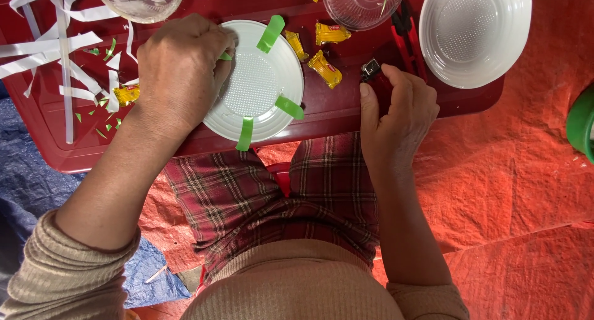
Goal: Assembling small product packages by applying adhesive strips to plastic lids and arranging items inside.
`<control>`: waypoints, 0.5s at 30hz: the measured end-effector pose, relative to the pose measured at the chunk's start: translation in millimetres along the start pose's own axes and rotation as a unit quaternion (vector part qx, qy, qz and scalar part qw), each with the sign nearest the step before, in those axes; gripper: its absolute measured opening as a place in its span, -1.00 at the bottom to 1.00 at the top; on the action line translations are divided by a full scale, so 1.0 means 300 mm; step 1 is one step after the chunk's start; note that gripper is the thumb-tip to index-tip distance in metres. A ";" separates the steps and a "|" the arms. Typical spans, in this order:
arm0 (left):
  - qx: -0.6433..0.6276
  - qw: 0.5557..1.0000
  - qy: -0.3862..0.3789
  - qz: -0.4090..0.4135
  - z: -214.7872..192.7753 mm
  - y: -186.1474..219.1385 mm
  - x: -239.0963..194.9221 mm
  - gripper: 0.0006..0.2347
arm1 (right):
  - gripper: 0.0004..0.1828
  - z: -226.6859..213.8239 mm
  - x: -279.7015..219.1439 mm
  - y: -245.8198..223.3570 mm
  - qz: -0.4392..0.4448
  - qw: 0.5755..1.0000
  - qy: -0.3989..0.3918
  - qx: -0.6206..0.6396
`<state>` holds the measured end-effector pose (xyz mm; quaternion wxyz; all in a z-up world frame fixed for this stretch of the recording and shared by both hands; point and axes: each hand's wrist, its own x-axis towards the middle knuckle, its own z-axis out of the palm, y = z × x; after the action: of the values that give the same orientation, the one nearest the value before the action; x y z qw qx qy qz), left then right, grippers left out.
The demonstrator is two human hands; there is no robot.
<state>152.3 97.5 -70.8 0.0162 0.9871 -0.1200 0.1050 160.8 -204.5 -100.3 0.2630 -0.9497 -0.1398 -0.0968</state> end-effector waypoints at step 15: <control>0.054 0.998 -0.031 0.007 0.032 0.012 -0.004 -0.89 | -0.64 0.024 0.003 -0.004 0.001 1.000 0.019 -0.012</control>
<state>152.1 93.7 -80.4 -0.0417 0.9884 -0.1213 0.0810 162.1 -199.5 -105.4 0.2544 -0.9509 -0.1324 -0.1166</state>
